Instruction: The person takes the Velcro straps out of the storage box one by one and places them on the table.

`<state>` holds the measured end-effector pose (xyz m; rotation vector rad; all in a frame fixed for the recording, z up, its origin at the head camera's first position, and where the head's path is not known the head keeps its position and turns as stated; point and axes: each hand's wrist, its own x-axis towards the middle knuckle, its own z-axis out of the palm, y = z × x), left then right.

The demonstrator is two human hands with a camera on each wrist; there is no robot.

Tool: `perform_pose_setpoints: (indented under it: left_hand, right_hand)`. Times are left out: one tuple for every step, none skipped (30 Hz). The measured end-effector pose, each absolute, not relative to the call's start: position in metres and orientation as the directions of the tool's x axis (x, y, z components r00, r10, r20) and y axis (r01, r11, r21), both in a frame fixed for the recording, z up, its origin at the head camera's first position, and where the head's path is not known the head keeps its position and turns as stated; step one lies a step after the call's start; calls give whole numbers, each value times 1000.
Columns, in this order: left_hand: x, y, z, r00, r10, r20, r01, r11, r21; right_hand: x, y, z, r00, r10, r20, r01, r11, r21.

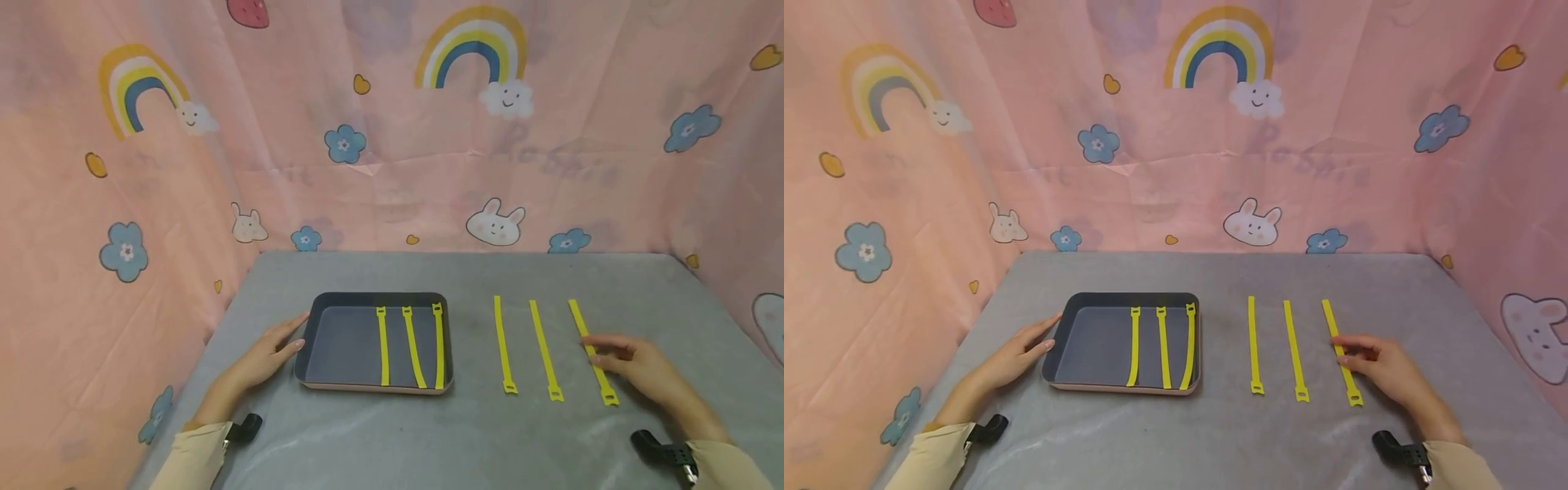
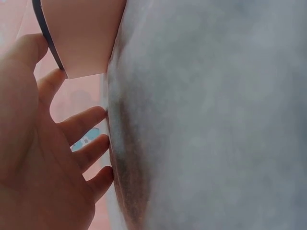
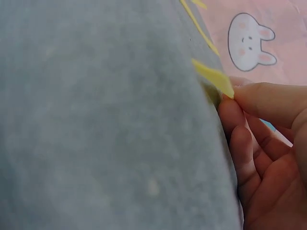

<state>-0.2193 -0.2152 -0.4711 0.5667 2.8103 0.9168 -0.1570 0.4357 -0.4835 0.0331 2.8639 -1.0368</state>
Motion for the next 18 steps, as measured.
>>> perform_pose_setpoints:
  left_hand:
    - [-219, -215, -471, -921, 391, -8, 309, 742, 595]
    - [-219, -216, -471, -920, 392, -7, 310, 739, 599]
    - [-220, -216, -471, -919, 393, -5, 313, 738, 598]
    - [-220, -216, -471, -919, 395, -3, 315, 737, 598]
    - [-220, -216, -471, -918, 396, -3, 316, 736, 598]
    - [-220, -216, -471, -918, 397, -2, 317, 735, 599]
    - [-220, -216, -472, -918, 397, -1, 317, 735, 600]
    - [-220, -216, -472, -918, 397, -1, 318, 736, 598]
    - [-220, -216, -472, -917, 398, -1, 319, 737, 596]
    - [-220, -217, -472, -918, 397, -1, 318, 737, 596]
    - [-220, -217, -472, -918, 397, -2, 318, 738, 596]
    - [-220, -217, -473, -918, 396, 0, 319, 739, 594]
    - [-220, -217, -473, -918, 397, 2, 320, 738, 593]
    - [-220, -217, -473, -918, 396, 3, 321, 739, 593]
    - [-220, -217, -473, -918, 396, 6, 323, 740, 590]
    - [-220, -217, -474, -919, 394, 6, 321, 741, 590]
    - [-220, -216, -473, -920, 392, 5, 320, 742, 590]
    - [-220, -216, -473, -921, 390, 6, 319, 742, 589]
  right_hand:
    - [-157, 435, -483, -996, -14, -89, 46, 767, -640]
    - [-157, 435, -484, -997, -18, -82, 39, 764, -644]
    - [-157, 435, -484, -997, -16, -76, 37, 762, -646]
    - [-157, 434, -484, -997, -12, -73, 38, 755, -655]
    - [-157, 434, -485, -998, -12, -66, 35, 750, -661]
    - [-156, 435, -485, -998, -13, -58, 30, 744, -667]
    - [-156, 435, -485, -998, -13, -54, 26, 741, -672]
    - [-156, 435, -486, -999, -11, -50, 26, 738, -675]
    - [-155, 435, -486, -999, -7, -49, 28, 735, -677]
    - [-155, 435, -486, -999, -5, -49, 29, 736, -676]
    - [-155, 435, -485, -999, -10, -48, 25, 736, -676]
    - [-155, 434, -485, -999, -6, -52, 30, 741, -670]
    - [-154, 434, -485, -998, -3, -59, 37, 746, -665]
    - [-154, 433, -484, -998, -1, -64, 42, 750, -661]
    - [-154, 433, -484, -998, -2, -69, 44, 754, -655]
    - [-154, 432, -484, -998, -3, -70, 44, 757, -652]
    - [-154, 432, -484, -997, -6, -71, 42, 757, -653]
    - [-154, 432, -483, -997, -1, -72, 46, 760, -649]
